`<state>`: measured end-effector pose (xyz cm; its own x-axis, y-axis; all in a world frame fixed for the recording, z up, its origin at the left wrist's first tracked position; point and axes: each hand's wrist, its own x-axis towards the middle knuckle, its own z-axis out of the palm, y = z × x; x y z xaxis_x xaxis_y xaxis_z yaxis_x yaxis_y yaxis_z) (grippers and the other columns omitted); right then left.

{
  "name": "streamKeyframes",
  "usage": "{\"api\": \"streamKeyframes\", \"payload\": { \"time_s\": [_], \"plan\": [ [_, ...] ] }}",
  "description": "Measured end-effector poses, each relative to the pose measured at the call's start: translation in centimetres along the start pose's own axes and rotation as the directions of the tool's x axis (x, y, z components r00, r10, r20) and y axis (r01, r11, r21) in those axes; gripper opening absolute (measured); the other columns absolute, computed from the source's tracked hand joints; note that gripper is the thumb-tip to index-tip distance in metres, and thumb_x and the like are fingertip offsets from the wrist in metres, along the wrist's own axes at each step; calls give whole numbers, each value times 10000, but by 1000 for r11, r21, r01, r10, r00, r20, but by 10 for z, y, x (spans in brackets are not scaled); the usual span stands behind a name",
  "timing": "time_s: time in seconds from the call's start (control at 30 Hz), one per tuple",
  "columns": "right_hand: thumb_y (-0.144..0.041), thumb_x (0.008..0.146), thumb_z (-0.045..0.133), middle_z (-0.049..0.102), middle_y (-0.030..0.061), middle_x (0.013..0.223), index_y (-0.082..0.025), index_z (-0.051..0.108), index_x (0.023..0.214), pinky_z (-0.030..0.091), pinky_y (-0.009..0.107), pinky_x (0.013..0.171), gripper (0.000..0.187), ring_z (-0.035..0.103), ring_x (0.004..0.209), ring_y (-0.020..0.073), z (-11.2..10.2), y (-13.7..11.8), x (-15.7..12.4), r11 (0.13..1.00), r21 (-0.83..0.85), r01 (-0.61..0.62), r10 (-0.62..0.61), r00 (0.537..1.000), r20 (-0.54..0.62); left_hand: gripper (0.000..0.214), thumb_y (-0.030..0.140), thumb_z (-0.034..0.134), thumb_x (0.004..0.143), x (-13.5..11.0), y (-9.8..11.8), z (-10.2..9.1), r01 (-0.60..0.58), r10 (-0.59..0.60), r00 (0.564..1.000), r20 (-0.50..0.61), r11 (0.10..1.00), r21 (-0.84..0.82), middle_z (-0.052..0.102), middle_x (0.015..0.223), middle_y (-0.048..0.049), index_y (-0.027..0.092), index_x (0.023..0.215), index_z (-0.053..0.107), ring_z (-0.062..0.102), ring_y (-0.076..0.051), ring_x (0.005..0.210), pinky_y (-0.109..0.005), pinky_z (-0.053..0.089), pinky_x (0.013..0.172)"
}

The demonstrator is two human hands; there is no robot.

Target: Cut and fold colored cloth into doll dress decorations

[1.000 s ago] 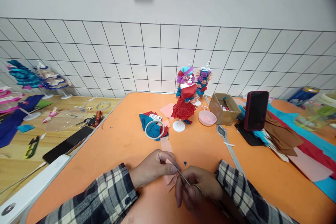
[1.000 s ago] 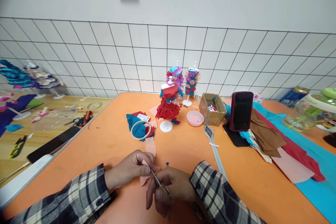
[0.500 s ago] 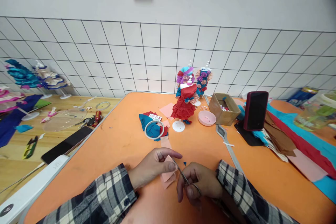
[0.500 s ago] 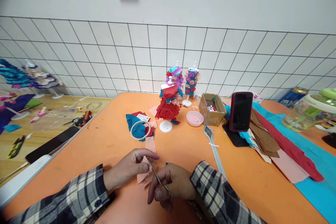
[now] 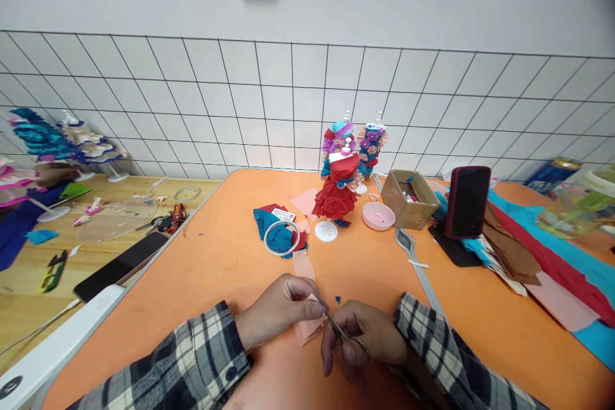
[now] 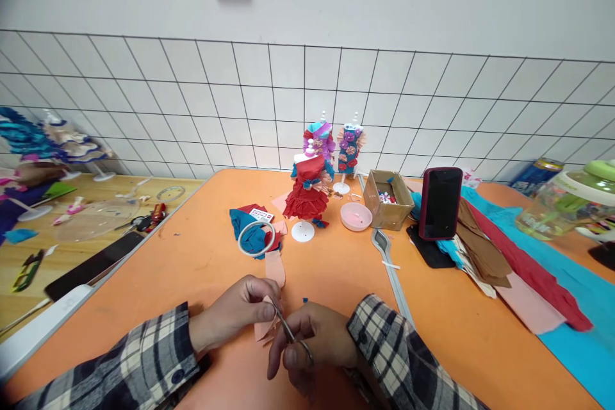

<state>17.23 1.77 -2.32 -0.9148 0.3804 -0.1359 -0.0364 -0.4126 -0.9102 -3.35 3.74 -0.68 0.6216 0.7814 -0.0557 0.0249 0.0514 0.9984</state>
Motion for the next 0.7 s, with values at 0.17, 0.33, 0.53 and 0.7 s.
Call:
{"api": "streamKeyframes", "payload": {
  "time_s": [0.17,0.33,0.53,0.7],
  "plan": [
    [-552,731,689,568,-21,537,-57,663,878,346,162,419,517,481,418,58,0,-4,-1,1000,-3,-5,5,1000,4,468,581,723,664,0,1,1,-5,4,1000,26,998,55,561,631,-5,115,640,679,486,-119,616,-232,353,592],
    [-551,716,699,587,-11,536,-55,677,886,340,155,392,524,477,396,57,-1,-4,-1,1000,5,-23,23,1000,21,431,535,739,670,0,0,1,19,-23,999,49,996,82,577,642,-8,108,654,690,505,-118,626,-223,360,590],
    [-535,692,725,575,-20,521,-61,680,837,366,162,413,498,494,408,62,-1,-3,0,996,-48,-75,75,997,-1,372,483,749,677,-1,1,1,33,-42,996,75,993,113,593,657,-7,113,707,721,521,-119,634,-216,378,593],
    [-610,691,681,552,-21,540,-59,676,790,354,147,391,560,480,419,53,-2,1,2,1000,-23,-7,7,1000,-31,328,441,764,660,0,2,0,51,-57,998,39,988,146,590,637,5,121,645,693,519,-114,617,-213,380,587]
  ]
}}
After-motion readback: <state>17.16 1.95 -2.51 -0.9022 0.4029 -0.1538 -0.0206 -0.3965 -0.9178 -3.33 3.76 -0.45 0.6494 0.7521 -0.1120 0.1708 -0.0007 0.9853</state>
